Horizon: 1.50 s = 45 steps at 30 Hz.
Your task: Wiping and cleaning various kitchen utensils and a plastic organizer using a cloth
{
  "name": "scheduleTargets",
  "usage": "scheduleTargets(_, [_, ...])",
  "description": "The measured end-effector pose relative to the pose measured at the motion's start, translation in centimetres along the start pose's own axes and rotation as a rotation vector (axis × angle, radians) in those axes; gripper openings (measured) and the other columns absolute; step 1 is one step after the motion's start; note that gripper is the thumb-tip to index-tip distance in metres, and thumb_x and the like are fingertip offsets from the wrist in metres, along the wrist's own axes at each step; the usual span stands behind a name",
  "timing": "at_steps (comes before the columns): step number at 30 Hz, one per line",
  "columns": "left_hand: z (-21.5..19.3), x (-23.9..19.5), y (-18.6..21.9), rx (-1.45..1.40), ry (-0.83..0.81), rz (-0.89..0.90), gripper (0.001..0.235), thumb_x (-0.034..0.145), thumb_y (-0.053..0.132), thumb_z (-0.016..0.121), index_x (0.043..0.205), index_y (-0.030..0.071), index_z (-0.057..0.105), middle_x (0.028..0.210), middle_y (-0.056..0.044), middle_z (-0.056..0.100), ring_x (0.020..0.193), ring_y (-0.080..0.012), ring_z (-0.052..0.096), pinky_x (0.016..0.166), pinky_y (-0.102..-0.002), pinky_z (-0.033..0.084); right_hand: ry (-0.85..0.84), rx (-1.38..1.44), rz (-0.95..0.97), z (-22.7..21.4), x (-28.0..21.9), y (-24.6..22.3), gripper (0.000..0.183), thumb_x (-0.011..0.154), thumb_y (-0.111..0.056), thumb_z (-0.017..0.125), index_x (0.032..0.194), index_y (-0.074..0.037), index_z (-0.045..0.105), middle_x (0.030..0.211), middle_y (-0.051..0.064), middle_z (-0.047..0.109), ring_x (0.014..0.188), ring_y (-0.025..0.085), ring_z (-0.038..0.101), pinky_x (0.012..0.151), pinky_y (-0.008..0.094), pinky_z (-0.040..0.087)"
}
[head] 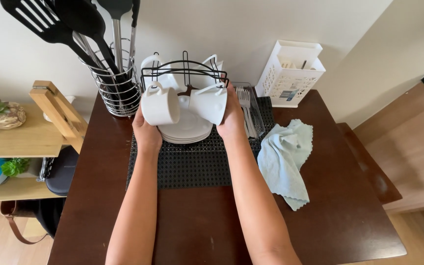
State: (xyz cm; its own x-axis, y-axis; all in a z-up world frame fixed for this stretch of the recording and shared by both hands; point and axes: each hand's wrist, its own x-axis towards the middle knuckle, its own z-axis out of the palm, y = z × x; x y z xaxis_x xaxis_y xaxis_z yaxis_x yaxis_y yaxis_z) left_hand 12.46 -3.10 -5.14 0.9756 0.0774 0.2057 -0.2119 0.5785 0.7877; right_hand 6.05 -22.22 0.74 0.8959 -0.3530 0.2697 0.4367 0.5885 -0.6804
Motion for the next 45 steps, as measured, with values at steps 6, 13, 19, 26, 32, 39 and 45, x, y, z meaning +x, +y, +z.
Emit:
scheduleTargets(6, [-1.6, -0.5, -0.4, -0.02, 0.014, 0.029, 0.042, 0.106, -0.003, 0.054, 0.146, 0.01, 0.056, 0.149, -0.013, 0.056, 0.132, -0.027, 0.061, 0.101, -0.039, 0.063, -0.016, -0.004, 0.005, 1.3, -1.4, -0.6, 0.04, 0.115, -0.03, 0.039, 0.149, -0.013, 0.05, 0.11, 0.006, 0.073, 0.096, 0.014, 0.073, 0.087, 0.032, 0.062])
scheduleTargets(13, [-1.9, -1.6, 0.0, -0.008, -0.011, 0.05, 0.043, 0.104, -0.006, 0.056, 0.145, 0.011, 0.058, 0.146, -0.015, 0.058, 0.129, -0.0277, 0.063, 0.1, -0.04, 0.062, -0.011, -0.072, -0.009, 1.5, -2.9, -0.6, 0.047, 0.115, -0.03, 0.037, 0.158, -0.011, 0.038, 0.134, 0.015, 0.065, 0.116, 0.02, 0.068, 0.099, 0.037, 0.057])
scheduleTargets(19, [-1.4, -3.8, 2.4, 0.078, 0.069, -0.057, 0.042, 0.112, 0.026, 0.051, 0.149, 0.007, 0.05, 0.145, -0.02, 0.057, 0.139, -0.034, 0.051, 0.115, -0.052, 0.047, 0.041, -0.397, -0.094, 1.2, -4.8, -2.3, 0.05, 0.117, -0.032, 0.031, 0.163, -0.013, 0.029, 0.161, 0.019, 0.038, 0.145, 0.028, 0.044, 0.117, 0.042, 0.042])
scheduleTargets(26, [-5.4, -4.8, 0.7, 0.007, 0.18, -0.184, 0.049, 0.113, 0.036, 0.044, 0.149, 0.003, 0.05, 0.145, -0.027, 0.054, 0.144, -0.0399, 0.045, 0.121, -0.056, 0.035, 0.364, -1.847, -0.398, -7.3, -7.4, -4.7, 0.043, 0.089, 0.011, 0.06, 0.123, -0.014, 0.07, 0.12, 0.004, 0.065, 0.126, 0.034, 0.058, 0.104, 0.051, 0.048])
scheduleTargets(32, [-5.5, -7.1, 1.2, 0.043, 0.199, -0.16, 0.039, 0.114, 0.022, 0.045, 0.146, 0.0, 0.051, 0.145, -0.029, 0.052, 0.146, -0.0403, 0.04, 0.121, -0.053, 0.033, 0.051, -2.078, -0.344, -11.6, -10.0, -6.7, 0.041, 0.078, -0.005, 0.083, 0.117, -0.011, 0.071, 0.131, 0.005, 0.062, 0.124, 0.03, 0.062, 0.106, 0.048, 0.048])
scheduleTargets(39, [-4.4, -9.6, 3.6, 0.6, 0.18, -0.076, 0.028, 0.111, 0.011, 0.049, 0.135, 0.005, 0.063, 0.13, -0.019, 0.064, 0.134, -0.0322, 0.056, 0.113, -0.051, 0.045, -0.077, -1.917, -0.58, -14.5, -8.7, -5.9, 0.042, 0.083, 0.002, 0.081, 0.08, -0.012, 0.041, 0.097, 0.005, 0.056, 0.077, 0.036, 0.071, 0.064, 0.039, 0.062])
scheduleTargets(45, [-7.8, -8.8, -2.3, 1.325, 0.152, 0.366, 0.025, 0.101, 0.008, 0.065, 0.125, 0.014, 0.067, 0.125, -0.012, 0.044, 0.141, -0.0474, 0.031, 0.116, -0.062, 0.031, -0.114, -1.865, -0.582, -14.7, -10.0, -6.1, 0.047, 0.081, 0.003, 0.077, 0.076, -0.016, 0.033, 0.085, 0.0, 0.052, 0.072, 0.032, 0.068, 0.058, 0.036, 0.055])
